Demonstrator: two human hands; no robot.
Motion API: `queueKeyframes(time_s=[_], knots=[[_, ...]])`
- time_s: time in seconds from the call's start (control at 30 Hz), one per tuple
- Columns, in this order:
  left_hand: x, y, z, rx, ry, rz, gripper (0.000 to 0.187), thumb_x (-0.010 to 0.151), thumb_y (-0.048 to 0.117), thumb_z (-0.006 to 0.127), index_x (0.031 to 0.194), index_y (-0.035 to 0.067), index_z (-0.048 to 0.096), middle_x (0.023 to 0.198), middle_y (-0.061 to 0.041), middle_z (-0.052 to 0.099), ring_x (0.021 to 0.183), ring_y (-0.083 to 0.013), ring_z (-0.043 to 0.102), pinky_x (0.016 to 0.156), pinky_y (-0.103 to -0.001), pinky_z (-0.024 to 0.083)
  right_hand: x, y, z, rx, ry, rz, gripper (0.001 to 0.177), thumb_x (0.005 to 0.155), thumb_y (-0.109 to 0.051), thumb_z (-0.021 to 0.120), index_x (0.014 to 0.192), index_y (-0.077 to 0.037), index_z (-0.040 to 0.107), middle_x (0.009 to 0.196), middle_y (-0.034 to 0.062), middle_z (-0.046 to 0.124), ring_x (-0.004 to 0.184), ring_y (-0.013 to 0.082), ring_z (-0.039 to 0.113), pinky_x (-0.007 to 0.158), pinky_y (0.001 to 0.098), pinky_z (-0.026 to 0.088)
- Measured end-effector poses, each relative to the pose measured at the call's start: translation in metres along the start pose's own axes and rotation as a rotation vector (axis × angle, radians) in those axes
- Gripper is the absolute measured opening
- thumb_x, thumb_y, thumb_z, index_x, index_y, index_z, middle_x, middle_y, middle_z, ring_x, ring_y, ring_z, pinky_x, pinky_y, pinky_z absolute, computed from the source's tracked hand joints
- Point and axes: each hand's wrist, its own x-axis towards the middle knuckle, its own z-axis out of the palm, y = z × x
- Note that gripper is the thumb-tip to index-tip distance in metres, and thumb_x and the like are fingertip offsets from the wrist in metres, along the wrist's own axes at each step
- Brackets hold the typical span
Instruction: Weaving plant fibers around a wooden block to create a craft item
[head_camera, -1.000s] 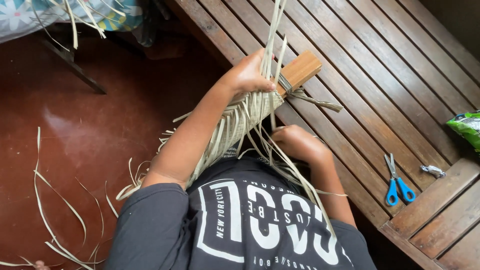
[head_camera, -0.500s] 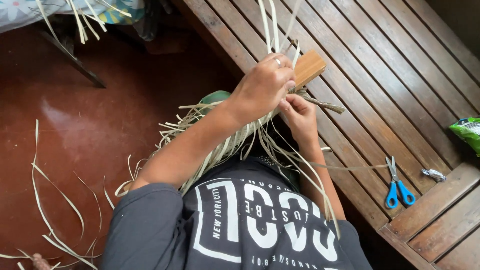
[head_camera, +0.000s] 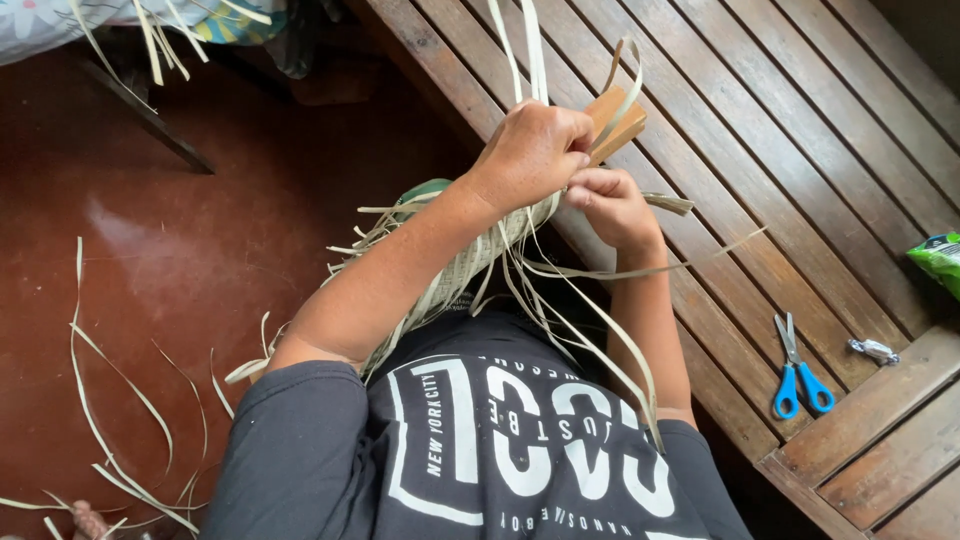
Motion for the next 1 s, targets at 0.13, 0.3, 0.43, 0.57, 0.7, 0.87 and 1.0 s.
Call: queueKeyframes(time_s=[0.13,0.3,0.43,0.57,0.7,0.87,1.0], knots=[[0.001,0.008,-0.009,0.019,-0.072,-0.126,0.011,0.075,0.015,0.061,0.066,0.017,0.054,0.063,0.002,0.060,0.063,-0.0197,0.057,0.058,-0.038,0.047,0.006,-0.007,0.010,0.126,-0.047,0.032,0.021,0.095,-0.010,0.071,0.110,0.003,0.072,0.104,0.0064,0.073,0.099,0.0138,0.066,0.093,0.0294,0.054],[0.005,0.009,-0.008,0.048,-0.076,-0.207,0.020,0.082,0.020,0.068,0.067,0.019,0.055,0.063,0.003,0.063,0.065,-0.0210,0.062,0.061,-0.040,0.050,0.009,-0.009,0.015,0.003,-0.039,-0.035,0.018,0.086,-0.018,0.083,0.090,-0.002,0.076,0.085,0.0011,0.074,0.084,0.0074,0.065,0.079,0.0220,0.054],[0.009,0.003,-0.003,0.035,-0.029,-0.235,0.029,0.083,0.022,0.076,0.064,0.020,0.054,0.060,0.006,0.061,0.062,-0.0170,0.061,0.062,-0.038,0.051,0.010,-0.012,0.017,0.039,-0.074,-0.029,0.016,0.087,-0.015,0.081,0.090,0.000,0.075,0.085,0.0075,0.075,0.084,0.0129,0.070,0.082,0.0251,0.059],[0.016,-0.006,0.004,0.051,0.028,-0.192,0.036,0.083,0.022,0.079,0.065,0.020,0.049,0.057,0.008,0.058,0.060,-0.0160,0.058,0.059,-0.038,0.049,0.009,-0.011,0.016,0.017,-0.049,0.040,0.013,0.087,-0.012,0.081,0.087,0.000,0.075,0.082,0.0087,0.075,0.079,0.0140,0.071,0.078,0.0249,0.060],[0.027,-0.007,0.012,0.055,0.117,-0.094,0.039,0.081,0.018,0.079,0.064,0.019,0.045,0.052,0.008,0.049,0.051,-0.0156,0.046,0.050,-0.036,0.042,0.010,-0.004,0.013,0.012,-0.018,0.051,0.011,0.086,-0.012,0.082,0.086,-0.003,0.076,0.083,0.0065,0.075,0.079,0.0110,0.069,0.077,0.0231,0.057],[0.018,0.036,-0.013,-0.321,0.070,-0.042,0.024,0.084,0.010,0.069,0.071,0.017,0.050,0.058,0.006,0.059,0.054,-0.0081,0.057,0.055,-0.027,0.047,0.013,-0.006,0.019,-0.038,-0.021,-0.047,0.013,0.086,-0.017,0.082,0.089,-0.005,0.076,0.086,0.0007,0.073,0.091,0.0092,0.065,0.088,0.0253,0.056],[0.008,0.040,-0.023,-0.240,-0.170,-0.097,0.008,0.092,0.016,0.057,0.085,0.015,0.053,0.081,0.001,0.061,0.073,-0.0156,0.055,0.065,-0.032,0.043,0.011,0.001,0.019,-0.129,0.081,-0.088,0.023,0.085,-0.028,0.085,0.084,-0.006,0.078,0.077,0.0003,0.073,0.081,0.0044,0.063,0.072,0.0205,0.050]])
